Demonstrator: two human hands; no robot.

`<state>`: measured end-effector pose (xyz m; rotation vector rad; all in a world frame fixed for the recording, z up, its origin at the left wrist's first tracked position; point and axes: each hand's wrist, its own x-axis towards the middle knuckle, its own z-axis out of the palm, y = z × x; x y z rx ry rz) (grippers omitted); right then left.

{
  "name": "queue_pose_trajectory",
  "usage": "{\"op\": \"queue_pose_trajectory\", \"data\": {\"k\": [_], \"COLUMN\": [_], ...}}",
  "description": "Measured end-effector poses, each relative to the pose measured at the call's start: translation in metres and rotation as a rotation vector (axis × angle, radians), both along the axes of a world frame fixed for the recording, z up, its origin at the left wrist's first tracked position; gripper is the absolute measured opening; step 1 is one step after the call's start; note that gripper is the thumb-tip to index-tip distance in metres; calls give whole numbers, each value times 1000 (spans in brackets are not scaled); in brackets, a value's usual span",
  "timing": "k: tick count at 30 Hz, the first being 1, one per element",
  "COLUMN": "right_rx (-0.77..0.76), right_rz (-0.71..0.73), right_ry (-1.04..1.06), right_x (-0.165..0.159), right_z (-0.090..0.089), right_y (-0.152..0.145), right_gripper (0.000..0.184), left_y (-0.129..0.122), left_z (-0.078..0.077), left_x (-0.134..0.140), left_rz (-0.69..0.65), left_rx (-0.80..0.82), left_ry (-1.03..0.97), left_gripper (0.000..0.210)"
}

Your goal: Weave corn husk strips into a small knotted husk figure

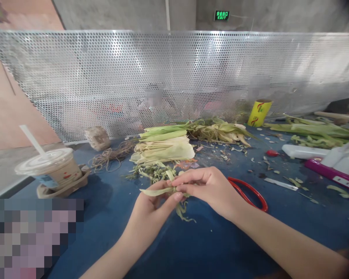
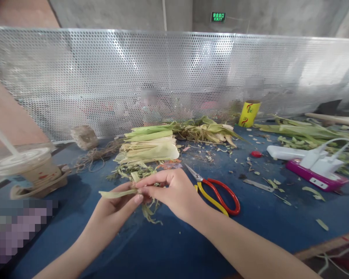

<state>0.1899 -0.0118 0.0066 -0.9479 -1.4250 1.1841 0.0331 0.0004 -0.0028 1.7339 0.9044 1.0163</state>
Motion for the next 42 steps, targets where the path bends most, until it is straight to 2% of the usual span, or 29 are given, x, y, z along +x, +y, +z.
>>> {"op": "queue_pose_trajectory", "data": {"k": [4, 8, 10, 12, 15, 18, 20, 22, 24, 26, 29, 31, 33, 35, 39, 42], "right_rx": [-49, -128, -146, -138, -61, 71, 114, 127, 149, 194, 283, 306, 253, 148, -14, 3], "right_rz": [57, 47, 44, 50, 18, -58, -66, -60, -80, -120, -151, -185, -254, -248, 37, 19], "right_ry": [162, 418, 468, 401, 118, -114, -151, -153, -188, -238, -284, -309, -342, -332, -170, -160], "right_x": [-3, -9, -10, -9, -3, 0, 1, 0, 0, 0, -1, -2, -3, -3, -3, -2], "right_z": [-3, -8, -10, -9, -5, -1, 0, 1, 1, 1, -1, -2, -5, -7, -9, -9], "right_y": [0, 1, 2, 3, 3, 2, 1, -1, -1, -3, -5, -5, -4, -2, 4, 6], "right_gripper": [12, 9, 9, 9, 12, 16, 28, 45, 55, 55, 59, 67, 74, 68, 32, 22], "left_y": [0, -1, 0, 0, -1, -1, 0, 1, 2, 3, 5, 6, 8, 10, 8, 4], "left_z": [3, 5, 4, 4, 3, 4, 5, 6, 7, 7, 7, 5, 3, 0, 1, 6], "left_x": [2, 3, 2, 1, -2, -4, -3, -3, -3, -3, -4, -6, -7, -8, -9, -10], "left_rz": [47, 51, 50, 45, 32, 121, 199, 204, 158, 120, 136, 173, 215, 222, 159, 129], "left_rx": [-10, -60, -56, -30, 19, 75, 73, 38, -20, -82, -111, -97, -103, -131, -201, -183], "left_ry": [-16, -102, -117, -85, 44, 121, 126, 132, 110, 49, -61, -135, -202, -247, -265, -221], "left_gripper": [9, 6, 6, 8, 13, 19, 21, 20, 19, 21, 33, 29, 17, 13, 13, 15]}}
